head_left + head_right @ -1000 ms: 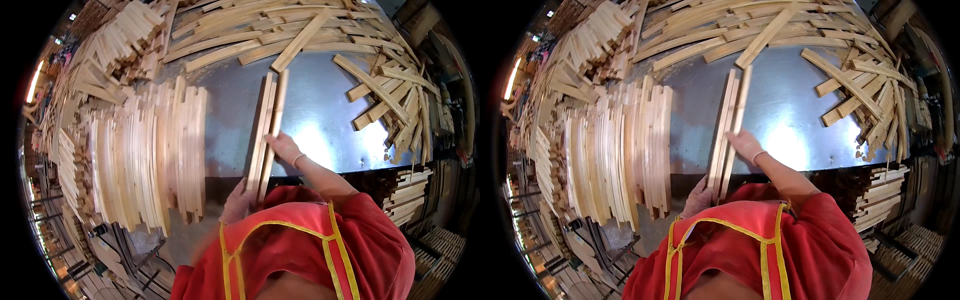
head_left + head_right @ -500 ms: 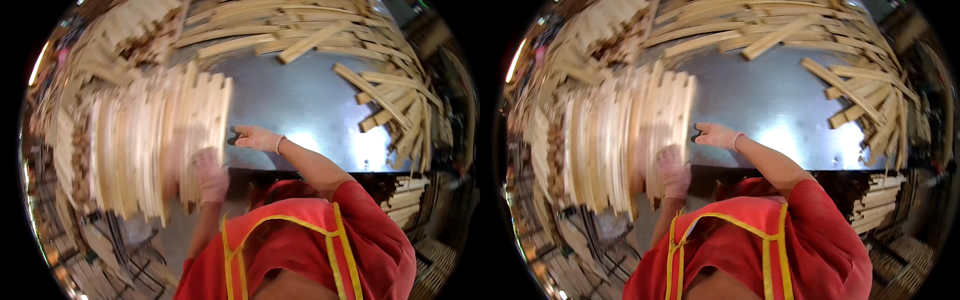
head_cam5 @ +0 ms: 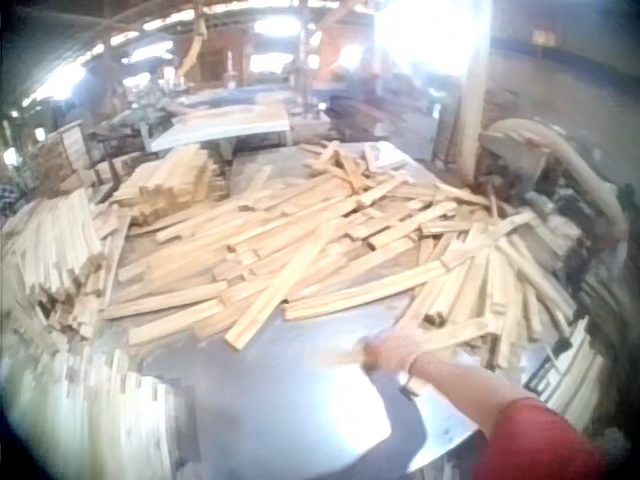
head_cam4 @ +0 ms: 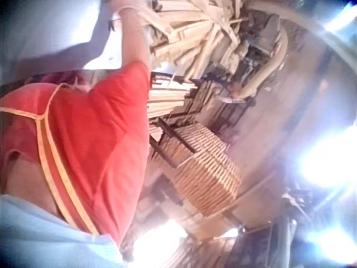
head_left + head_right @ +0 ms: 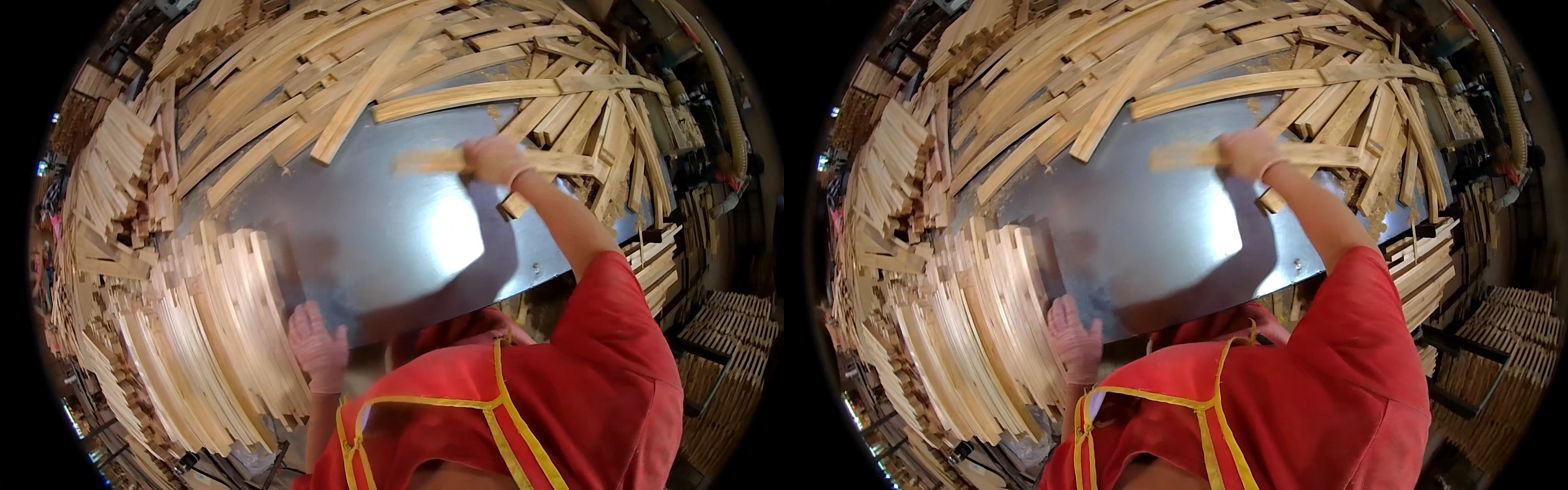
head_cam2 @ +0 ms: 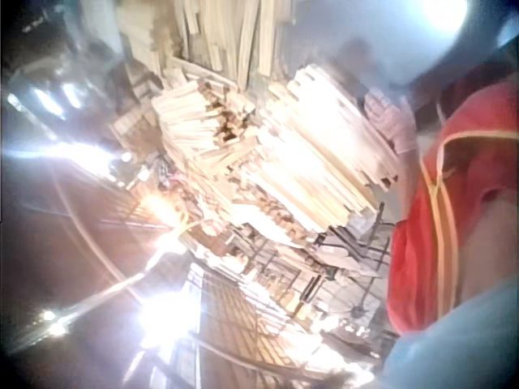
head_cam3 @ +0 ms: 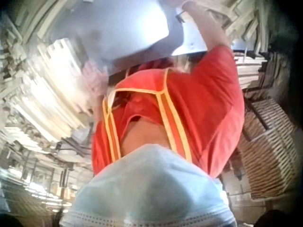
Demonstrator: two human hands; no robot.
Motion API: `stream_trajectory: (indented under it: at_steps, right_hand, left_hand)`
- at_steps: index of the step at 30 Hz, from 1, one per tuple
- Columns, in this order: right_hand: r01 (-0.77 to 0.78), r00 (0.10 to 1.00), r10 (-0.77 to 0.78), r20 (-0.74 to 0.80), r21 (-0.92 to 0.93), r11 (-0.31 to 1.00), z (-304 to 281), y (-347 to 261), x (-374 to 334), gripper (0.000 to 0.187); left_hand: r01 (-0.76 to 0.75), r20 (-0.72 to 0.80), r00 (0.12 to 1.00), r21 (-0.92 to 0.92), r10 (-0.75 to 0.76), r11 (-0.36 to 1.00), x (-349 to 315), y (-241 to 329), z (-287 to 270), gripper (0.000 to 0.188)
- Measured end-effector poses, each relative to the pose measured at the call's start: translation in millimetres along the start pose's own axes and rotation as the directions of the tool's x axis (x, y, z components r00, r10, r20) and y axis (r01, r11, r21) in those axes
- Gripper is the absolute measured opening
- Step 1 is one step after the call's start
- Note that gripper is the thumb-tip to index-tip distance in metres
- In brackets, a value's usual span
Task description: The person repeatedly picks up thin wooden planks from a metal table and stacks them into a neat pile. They handle the planks one at a time or in small groups, aligning them before placing them onto the growing stack.
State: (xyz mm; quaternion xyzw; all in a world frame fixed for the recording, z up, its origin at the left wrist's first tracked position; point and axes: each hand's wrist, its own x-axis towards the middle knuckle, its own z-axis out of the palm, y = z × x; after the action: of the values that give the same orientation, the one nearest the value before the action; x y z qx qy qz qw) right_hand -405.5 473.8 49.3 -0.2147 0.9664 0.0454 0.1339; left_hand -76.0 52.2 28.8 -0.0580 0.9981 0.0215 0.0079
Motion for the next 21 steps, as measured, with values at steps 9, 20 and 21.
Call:
stream_trajectory:
  at_steps: [9, 20, 21]
  right_hand:
    - [-0.462, 0.455, 0.76, -0.464, 0.607, 0.647, 49, 63, -49, 0.072]
    - [0.176, 0.8, 0.46, 0.386, 0.581, -0.795, 123, 8, -115, 0.048]
    - [0.124, 0.815, 0.431, 0.387, 0.61, -0.783, 130, -28, -128, 0.048]
  left_hand:
    - [-0.255, 0.2, 0.94, -0.123, 0.275, 0.959, 51, 127, 40, 0.093]
    - [0.348, 0.463, 0.885, -0.726, 0.048, 0.593, 18, 67, 9, 0.071]
    - [0.38, 0.474, 0.88, -0.746, 0.035, 0.547, 10, 59, 5, 0.072]
